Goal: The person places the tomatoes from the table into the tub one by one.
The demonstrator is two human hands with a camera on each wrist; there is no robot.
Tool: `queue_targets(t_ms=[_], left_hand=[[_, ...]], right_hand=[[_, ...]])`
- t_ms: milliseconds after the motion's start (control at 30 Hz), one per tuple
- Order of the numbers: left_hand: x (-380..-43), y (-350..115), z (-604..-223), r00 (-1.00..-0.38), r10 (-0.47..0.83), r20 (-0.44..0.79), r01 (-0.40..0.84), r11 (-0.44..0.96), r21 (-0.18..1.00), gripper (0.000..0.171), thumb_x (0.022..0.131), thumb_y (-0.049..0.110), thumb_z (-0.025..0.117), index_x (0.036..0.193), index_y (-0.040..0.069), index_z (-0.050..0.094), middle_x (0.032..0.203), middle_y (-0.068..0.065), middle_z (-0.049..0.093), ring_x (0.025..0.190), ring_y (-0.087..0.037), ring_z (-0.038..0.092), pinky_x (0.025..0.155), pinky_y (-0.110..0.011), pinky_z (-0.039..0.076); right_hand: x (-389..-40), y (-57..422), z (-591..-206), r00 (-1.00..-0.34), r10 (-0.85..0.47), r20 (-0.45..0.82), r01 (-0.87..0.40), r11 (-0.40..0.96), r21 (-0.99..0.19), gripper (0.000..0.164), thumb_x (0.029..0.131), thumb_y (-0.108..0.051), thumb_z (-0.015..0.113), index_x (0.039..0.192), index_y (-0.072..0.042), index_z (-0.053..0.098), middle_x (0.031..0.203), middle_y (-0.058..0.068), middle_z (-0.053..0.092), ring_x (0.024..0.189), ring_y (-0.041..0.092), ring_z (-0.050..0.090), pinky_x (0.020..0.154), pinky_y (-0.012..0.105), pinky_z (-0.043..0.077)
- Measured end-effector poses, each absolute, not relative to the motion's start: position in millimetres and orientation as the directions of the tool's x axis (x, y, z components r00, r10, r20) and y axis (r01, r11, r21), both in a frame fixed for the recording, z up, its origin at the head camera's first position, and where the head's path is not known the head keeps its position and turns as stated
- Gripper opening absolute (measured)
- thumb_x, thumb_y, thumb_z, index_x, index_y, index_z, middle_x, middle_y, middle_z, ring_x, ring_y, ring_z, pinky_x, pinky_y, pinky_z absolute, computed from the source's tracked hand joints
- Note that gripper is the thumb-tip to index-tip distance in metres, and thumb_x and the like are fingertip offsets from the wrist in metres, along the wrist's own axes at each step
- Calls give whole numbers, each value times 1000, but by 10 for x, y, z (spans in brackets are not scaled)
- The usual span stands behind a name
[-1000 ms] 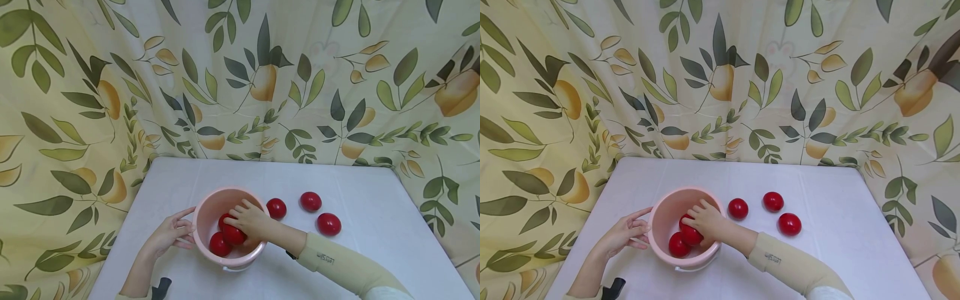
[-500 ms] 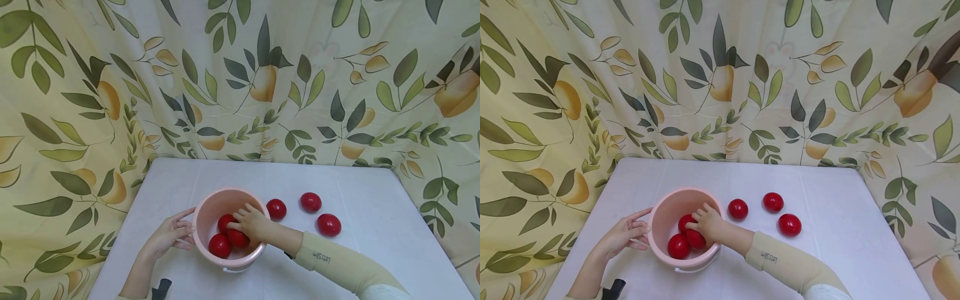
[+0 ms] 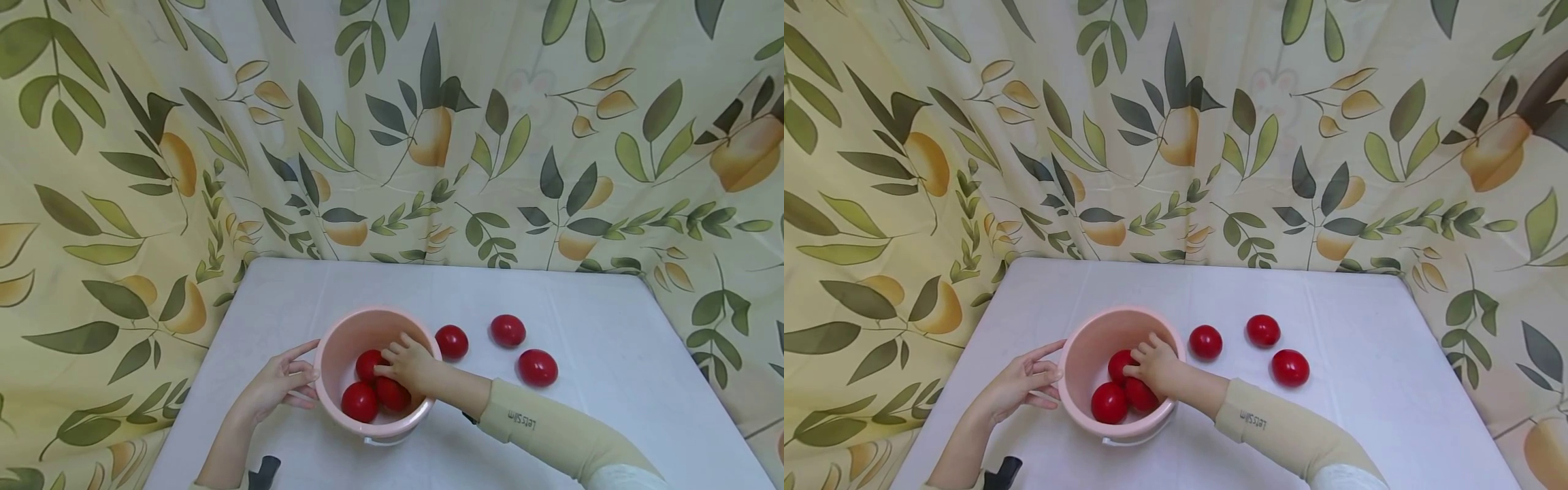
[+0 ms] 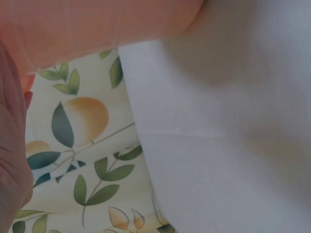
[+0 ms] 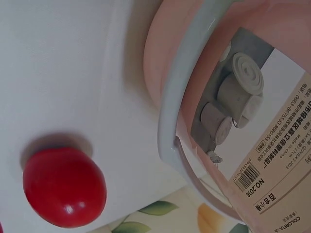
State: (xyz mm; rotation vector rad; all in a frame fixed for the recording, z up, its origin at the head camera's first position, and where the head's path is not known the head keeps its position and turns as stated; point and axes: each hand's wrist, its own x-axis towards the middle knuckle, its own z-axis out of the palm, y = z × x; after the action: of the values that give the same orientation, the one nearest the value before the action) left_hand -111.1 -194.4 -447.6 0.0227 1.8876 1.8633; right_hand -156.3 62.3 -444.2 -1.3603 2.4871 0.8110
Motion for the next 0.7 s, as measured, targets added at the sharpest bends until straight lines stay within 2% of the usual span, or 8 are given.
queue_targets(t_ms=[233, 467, 567, 700], left_hand=[[-1118, -1945, -4478, -885, 328, -329, -321, 80, 944, 68, 85, 17, 64, 143, 8, 29, 85, -8, 64, 72, -26, 68, 65, -43, 56], [-1111, -1943, -4476, -883, 337, -325, -320, 73, 945, 68, 86, 15, 63, 143, 6, 28, 85, -7, 63, 71, -25, 67, 65, -42, 56], [-1111, -1942, -4478, -884, 333, -328, -322, 76, 944, 68, 86, 15, 63, 143, 6, 28, 86, -7, 63, 71, -26, 67, 65, -43, 56], [-1109, -1943, -4478, -886, 323, -333, -325, 82, 942, 68, 85, 17, 64, 143, 7, 29, 86, -8, 64, 72, -27, 67, 65, -43, 56]], right_hand=[[-1564, 631, -4419, -560, -735, -382, -825, 454, 337, 85, 56, -44, 83, 131, -40, 42, 122, -8, 49, 116, 12, 40, 105, 39, 30], [-1620, 652, -4414, -549, -769, -328, -835, 517, 185, 76, 55, -38, 85, 124, -35, 53, 119, -6, 53, 112, 13, 42, 101, 39, 33], [-1666, 663, -4415, -535, -808, -247, -845, 521, 122, 69, 58, -37, 84, 121, -32, 56, 118, -4, 55, 112, 15, 43, 103, 43, 32], [-1740, 720, -4334, -549, -835, -36, -836, 549, 2, 64, 64, -33, 82, 122, -26, 55, 120, 1, 54, 116, 19, 43, 103, 48, 32]])
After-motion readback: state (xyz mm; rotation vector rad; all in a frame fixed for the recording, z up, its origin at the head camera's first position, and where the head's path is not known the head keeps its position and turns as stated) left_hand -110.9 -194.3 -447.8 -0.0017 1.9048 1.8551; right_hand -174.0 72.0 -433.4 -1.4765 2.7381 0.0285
